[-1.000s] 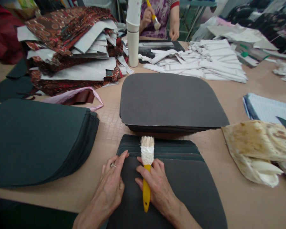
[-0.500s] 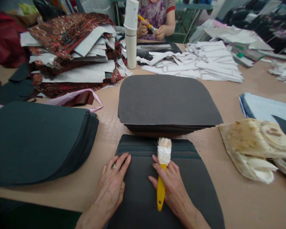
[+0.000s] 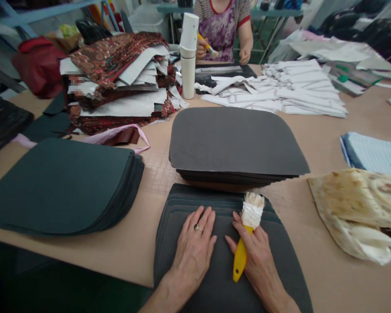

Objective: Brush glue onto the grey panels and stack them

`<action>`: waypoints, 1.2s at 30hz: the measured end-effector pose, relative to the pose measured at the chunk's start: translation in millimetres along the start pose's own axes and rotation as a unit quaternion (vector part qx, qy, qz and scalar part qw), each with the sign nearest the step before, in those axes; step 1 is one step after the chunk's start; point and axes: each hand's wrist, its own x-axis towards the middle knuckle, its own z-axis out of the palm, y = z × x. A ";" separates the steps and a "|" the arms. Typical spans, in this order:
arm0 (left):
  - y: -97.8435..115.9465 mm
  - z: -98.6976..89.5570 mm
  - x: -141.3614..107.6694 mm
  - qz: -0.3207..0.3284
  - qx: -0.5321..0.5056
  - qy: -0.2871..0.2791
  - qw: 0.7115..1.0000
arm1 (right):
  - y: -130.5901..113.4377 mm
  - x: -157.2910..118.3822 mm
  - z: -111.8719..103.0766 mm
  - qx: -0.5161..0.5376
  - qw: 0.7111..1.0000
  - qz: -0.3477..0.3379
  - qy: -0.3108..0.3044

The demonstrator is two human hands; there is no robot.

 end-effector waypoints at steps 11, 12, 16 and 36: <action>-36.9 -15.3 -30.2 -0.026 0.069 0.035 0.997 | -2.5 0.5 -1.0 0.004 1.000 0.012 0.006; -44.7 -17.3 -36.0 -0.032 0.085 0.040 0.995 | -2.3 0.6 -0.9 0.005 1.000 0.014 0.005; -68.4 -26.0 -56.5 -0.108 0.153 0.119 0.975 | 0.5 -0.1 -0.1 0.010 1.000 0.016 0.011; -18.8 14.6 -15.5 0.020 0.160 0.092 0.983 | 100.1 -71.1 -69.5 -0.065 0.973 0.211 0.073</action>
